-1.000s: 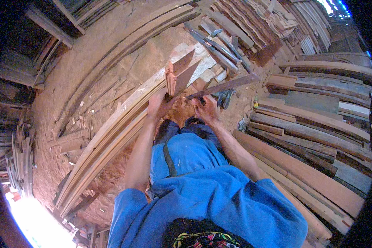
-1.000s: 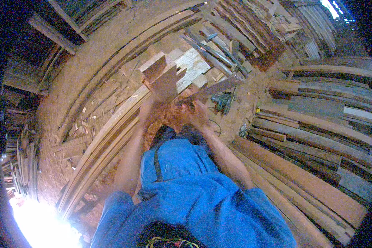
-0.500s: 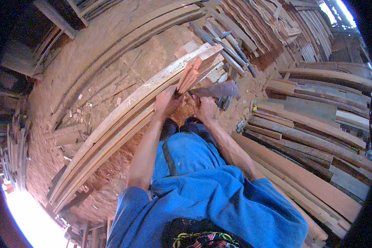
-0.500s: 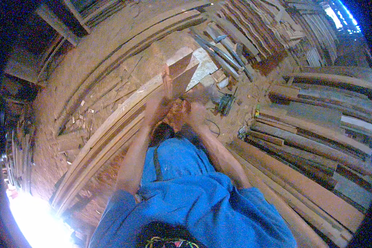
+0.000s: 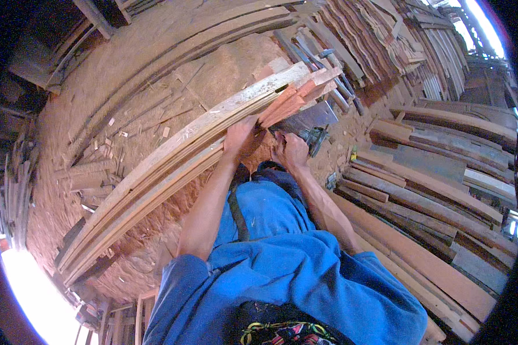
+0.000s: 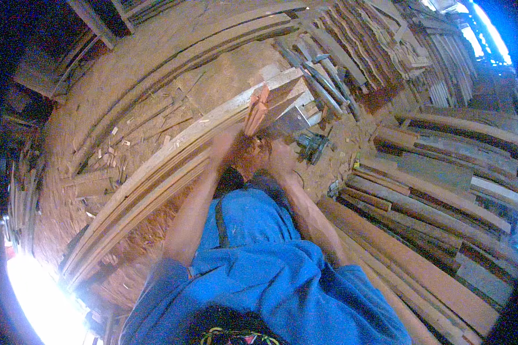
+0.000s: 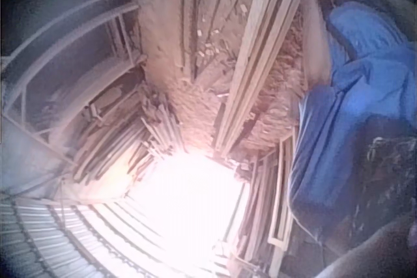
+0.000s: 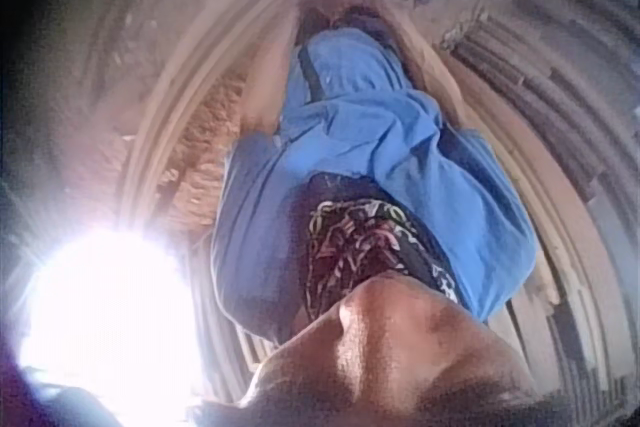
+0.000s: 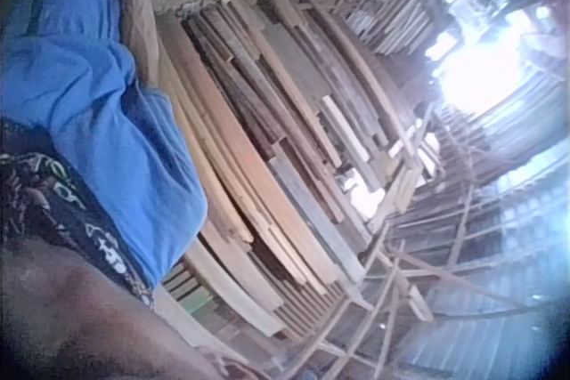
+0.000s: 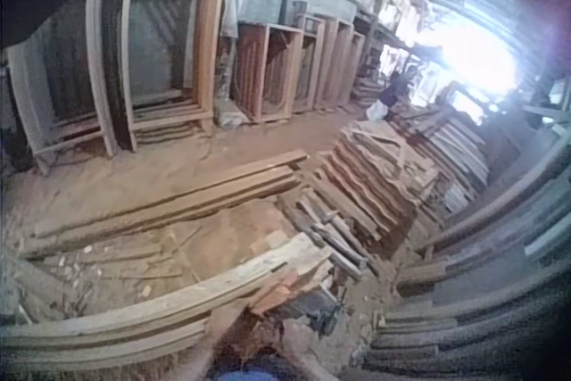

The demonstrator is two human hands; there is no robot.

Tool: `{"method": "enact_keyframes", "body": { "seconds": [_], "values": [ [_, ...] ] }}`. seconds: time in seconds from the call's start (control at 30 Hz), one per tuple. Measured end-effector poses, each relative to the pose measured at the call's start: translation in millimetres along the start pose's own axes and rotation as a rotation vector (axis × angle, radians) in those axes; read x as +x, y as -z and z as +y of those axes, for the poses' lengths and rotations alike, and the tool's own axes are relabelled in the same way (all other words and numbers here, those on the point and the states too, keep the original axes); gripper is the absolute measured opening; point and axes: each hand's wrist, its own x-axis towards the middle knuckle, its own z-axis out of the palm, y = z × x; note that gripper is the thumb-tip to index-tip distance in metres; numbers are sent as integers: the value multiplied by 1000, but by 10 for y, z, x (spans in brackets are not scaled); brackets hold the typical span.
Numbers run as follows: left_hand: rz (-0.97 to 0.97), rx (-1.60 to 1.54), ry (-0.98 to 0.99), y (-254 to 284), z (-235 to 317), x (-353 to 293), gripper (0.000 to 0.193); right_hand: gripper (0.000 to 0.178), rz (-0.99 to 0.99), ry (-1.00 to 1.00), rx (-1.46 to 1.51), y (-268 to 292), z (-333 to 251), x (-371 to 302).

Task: The person uses a hammer and chisel to split a small wooden block, then uses a hand plane to smooth the edges of the resulting pieces. The person repeatedly planes the wood and inspects the surfaces.

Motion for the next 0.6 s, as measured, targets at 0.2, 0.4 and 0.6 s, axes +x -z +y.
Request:
{"method": "enact_keyframes", "body": {
  "seconds": [0.2, 0.4, 0.6],
  "values": [
    [-40, 56, 29, 1, -10, -17, 44, 28, -17, 37, -91, 62, -56, -13],
    [-35, 61, 39, -4, -6, -2, 45, 37, 19, 34, -98, -67, 41, 16],
    [-69, 2, 108, 53, 81, 33, 43, 40, -63, -35, -112, -149, 87, 18]
  ]
}}
